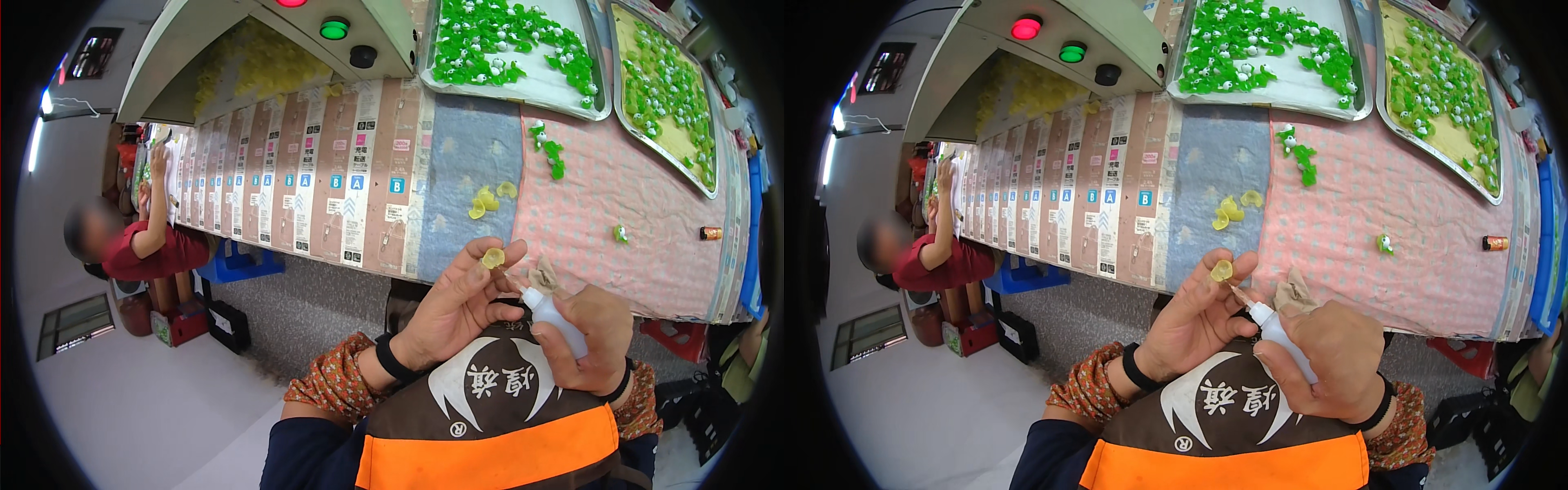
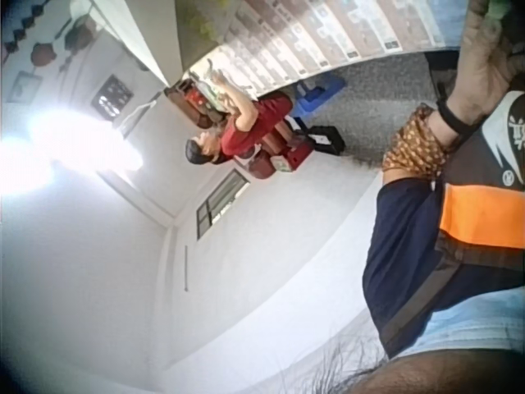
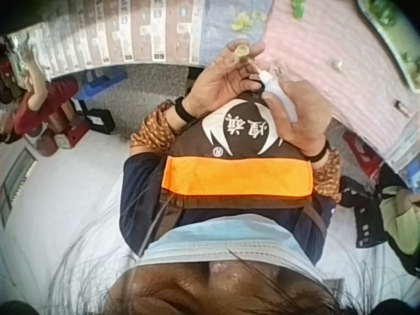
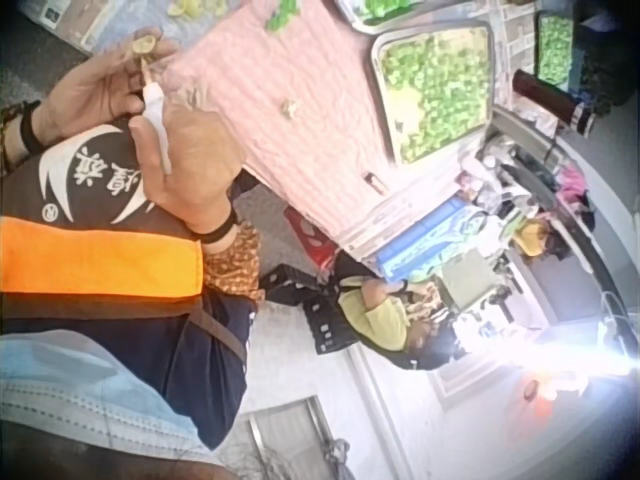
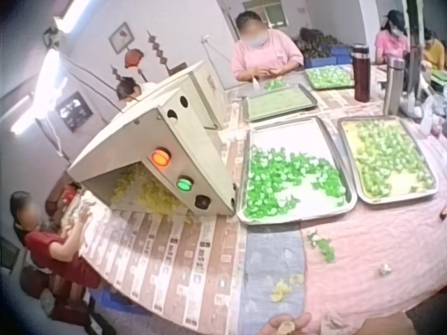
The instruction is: Assembling small plastic toy figurines by gluing and pressing components together at a workstation.
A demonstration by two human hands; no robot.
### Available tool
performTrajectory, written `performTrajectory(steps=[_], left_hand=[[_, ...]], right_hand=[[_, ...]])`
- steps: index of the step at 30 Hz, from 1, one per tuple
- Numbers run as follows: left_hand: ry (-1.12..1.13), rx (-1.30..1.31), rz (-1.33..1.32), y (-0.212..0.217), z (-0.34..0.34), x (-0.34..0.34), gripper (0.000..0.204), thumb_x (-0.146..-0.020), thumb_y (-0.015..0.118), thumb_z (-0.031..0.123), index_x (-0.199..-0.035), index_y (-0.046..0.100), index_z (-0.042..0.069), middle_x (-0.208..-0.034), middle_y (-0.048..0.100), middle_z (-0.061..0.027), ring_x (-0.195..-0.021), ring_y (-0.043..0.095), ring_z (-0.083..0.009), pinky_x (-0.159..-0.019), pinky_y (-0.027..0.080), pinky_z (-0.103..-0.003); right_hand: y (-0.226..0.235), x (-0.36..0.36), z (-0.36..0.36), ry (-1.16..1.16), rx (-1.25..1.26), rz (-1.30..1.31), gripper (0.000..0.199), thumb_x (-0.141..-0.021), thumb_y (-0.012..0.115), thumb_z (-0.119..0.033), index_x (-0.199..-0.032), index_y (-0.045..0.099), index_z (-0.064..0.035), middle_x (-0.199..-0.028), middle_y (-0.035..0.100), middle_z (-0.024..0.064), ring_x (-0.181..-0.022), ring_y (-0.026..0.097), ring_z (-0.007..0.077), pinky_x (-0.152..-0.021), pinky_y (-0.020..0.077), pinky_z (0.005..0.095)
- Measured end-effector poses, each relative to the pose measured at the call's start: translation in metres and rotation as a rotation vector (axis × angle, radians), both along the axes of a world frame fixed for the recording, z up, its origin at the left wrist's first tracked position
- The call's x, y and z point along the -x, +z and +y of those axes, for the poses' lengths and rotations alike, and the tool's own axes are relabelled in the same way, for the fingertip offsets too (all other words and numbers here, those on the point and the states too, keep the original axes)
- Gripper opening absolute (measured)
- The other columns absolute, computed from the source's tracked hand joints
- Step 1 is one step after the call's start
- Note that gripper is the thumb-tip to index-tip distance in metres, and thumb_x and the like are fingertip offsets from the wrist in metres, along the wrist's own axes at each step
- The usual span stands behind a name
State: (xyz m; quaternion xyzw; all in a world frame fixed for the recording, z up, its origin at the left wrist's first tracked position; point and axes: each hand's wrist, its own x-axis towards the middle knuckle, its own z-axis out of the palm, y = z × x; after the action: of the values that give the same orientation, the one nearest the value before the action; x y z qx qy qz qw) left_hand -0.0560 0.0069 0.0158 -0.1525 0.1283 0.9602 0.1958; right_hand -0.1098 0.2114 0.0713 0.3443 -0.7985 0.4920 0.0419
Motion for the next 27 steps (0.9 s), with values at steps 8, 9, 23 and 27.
performTrajectory(steps=[8, 9, 23, 27], left_hand=[[0.018, -0.044, 0.020, -0.0018, 0.0011, 0.0003, 0.033, -0.104, 0.049, 0.015, -0.136, 0.042, 0.017, -0.148, 0.048, -0.0078, -0.124, 0.057, -0.0256, -0.093, 0.060, -0.040], [0.019, -0.041, 0.021, -0.0012, 0.0013, 0.0006, 0.033, -0.104, 0.049, 0.015, -0.135, 0.042, 0.017, -0.148, 0.048, -0.0077, -0.124, 0.057, -0.0255, -0.093, 0.060, -0.040], [0.026, 0.090, 0.030, -0.0007, 0.0017, -0.0001, 0.034, -0.102, 0.053, 0.017, -0.134, 0.041, 0.016, -0.149, 0.046, -0.0078, -0.125, 0.057, -0.0288, -0.092, 0.059, -0.039], [0.024, 0.251, 0.044, 0.0006, 0.0025, -0.0004, 0.032, -0.102, 0.054, 0.019, -0.132, 0.041, 0.016, -0.148, 0.047, -0.0101, -0.124, 0.058, -0.0291, -0.091, 0.058, -0.037]], right_hand=[[-0.0030, -0.0006, -0.0019, 0.001, -0.003, 0.015, 0.041, -0.072, 0.083, -0.012, -0.106, 0.064, 0.0011, -0.072, 0.061, 0.0107, -0.051, 0.056, 0.0258, -0.047, 0.0414, 0.0344], [-0.0034, -0.0004, -0.0024, 0.002, -0.003, 0.016, 0.041, -0.072, 0.083, -0.012, -0.106, 0.064, 0.0011, -0.072, 0.061, 0.0107, -0.051, 0.056, 0.0258, -0.047, 0.0414, 0.0344], [-0.0042, -0.0003, 0.0004, 0.017, -0.061, 0.084, 0.045, -0.075, 0.083, -0.014, -0.111, 0.061, 0.0018, -0.073, 0.061, 0.0121, -0.051, 0.055, 0.0258, -0.046, 0.0403, 0.0351], [-0.0058, 0.0007, 0.0008, 0.051, -0.097, 0.090, 0.047, -0.075, 0.083, -0.014, -0.112, 0.060, 0.0023, -0.074, 0.062, 0.0123, -0.051, 0.055, 0.0258, -0.046, 0.0404, 0.0353]])
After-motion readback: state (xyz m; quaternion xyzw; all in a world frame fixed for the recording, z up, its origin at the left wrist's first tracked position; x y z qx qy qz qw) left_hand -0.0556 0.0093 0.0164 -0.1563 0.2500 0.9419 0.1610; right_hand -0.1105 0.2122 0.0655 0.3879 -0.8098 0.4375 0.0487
